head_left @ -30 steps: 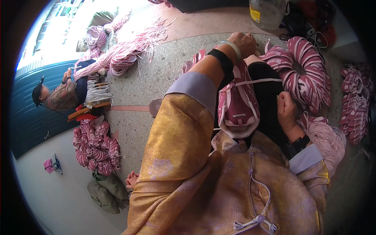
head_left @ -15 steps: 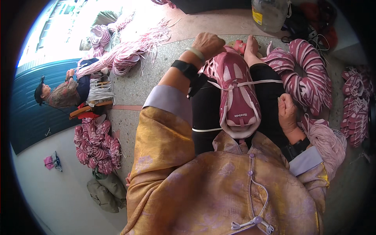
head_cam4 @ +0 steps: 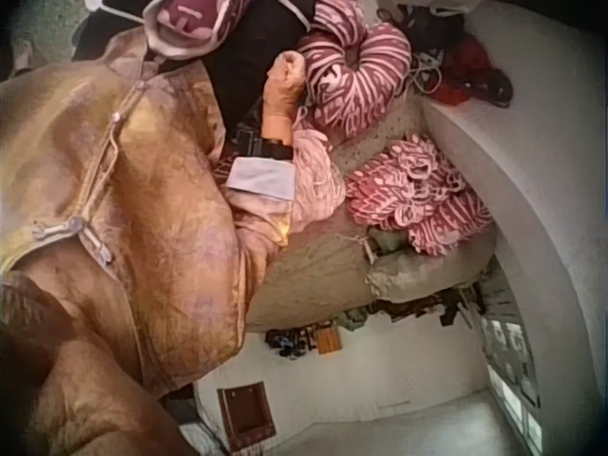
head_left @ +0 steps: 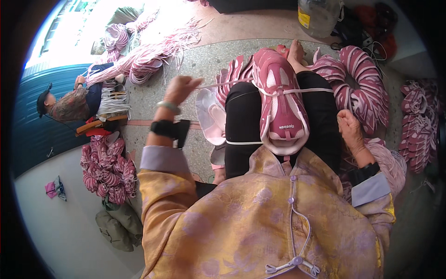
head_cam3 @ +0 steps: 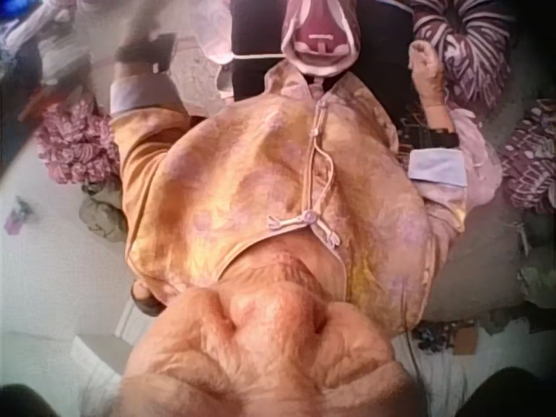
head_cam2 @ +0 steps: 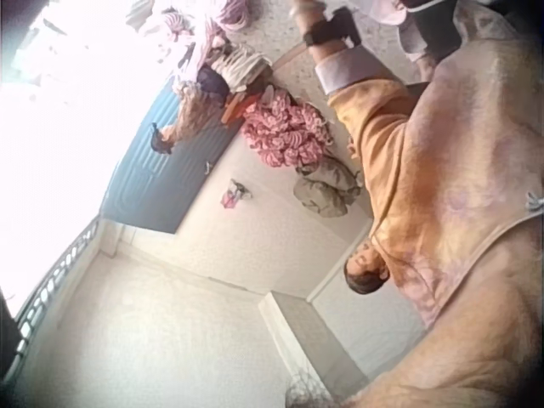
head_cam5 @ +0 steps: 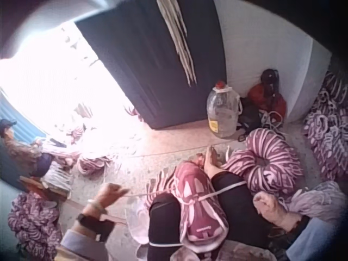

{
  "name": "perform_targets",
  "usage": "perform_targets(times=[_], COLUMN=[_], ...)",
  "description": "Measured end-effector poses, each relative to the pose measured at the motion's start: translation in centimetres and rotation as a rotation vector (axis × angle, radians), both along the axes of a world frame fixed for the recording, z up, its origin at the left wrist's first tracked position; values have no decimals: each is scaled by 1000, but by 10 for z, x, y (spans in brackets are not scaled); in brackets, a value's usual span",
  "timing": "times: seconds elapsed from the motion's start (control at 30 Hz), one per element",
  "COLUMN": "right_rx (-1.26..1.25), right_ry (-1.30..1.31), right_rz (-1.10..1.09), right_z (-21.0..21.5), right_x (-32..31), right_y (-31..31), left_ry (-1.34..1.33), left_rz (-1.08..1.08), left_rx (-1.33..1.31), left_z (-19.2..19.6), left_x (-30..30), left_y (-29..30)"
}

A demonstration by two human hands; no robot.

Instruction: Lacing a pink and white sneaker by hand.

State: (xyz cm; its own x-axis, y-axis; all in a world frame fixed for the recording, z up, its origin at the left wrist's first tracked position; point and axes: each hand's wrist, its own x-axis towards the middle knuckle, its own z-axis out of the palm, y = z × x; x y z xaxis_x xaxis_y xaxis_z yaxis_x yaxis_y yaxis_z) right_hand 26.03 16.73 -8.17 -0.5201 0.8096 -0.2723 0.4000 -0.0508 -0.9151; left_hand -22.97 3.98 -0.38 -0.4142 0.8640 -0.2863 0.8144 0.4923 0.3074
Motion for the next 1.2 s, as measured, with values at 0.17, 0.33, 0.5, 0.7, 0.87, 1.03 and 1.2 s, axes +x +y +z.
perform_targets(times=[0.17, 0.33, 0.5, 0.7, 0.87, 1.03, 1.2], right_rx=[-388, -632, -638, -862, -1063, -868, -772], right_ry=[-66, 7, -67, 95, 148, 145, 208], right_rz=[-20, -112, -30, -373, -251, -89, -76], right_z=[21, 47, 72, 57, 57, 65, 43], right_x=[26, 18, -2, 22, 4, -57, -100], right_y=[14, 0, -10, -21, -37, -28, -12], left_ry=[-436, -753, -858, -840, -1302, -1633, -1784], left_rz=[393, 323, 300, 541, 762, 615, 571], left_rx=[46, 388, 811, 671, 187, 69, 88], left_z=[77, 123, 171, 111, 31, 4, -9], left_x=[-29, -66, -85, -56, 72, 136, 169], left_y=[-51, -100, -136, -146, -126, -74, -25])
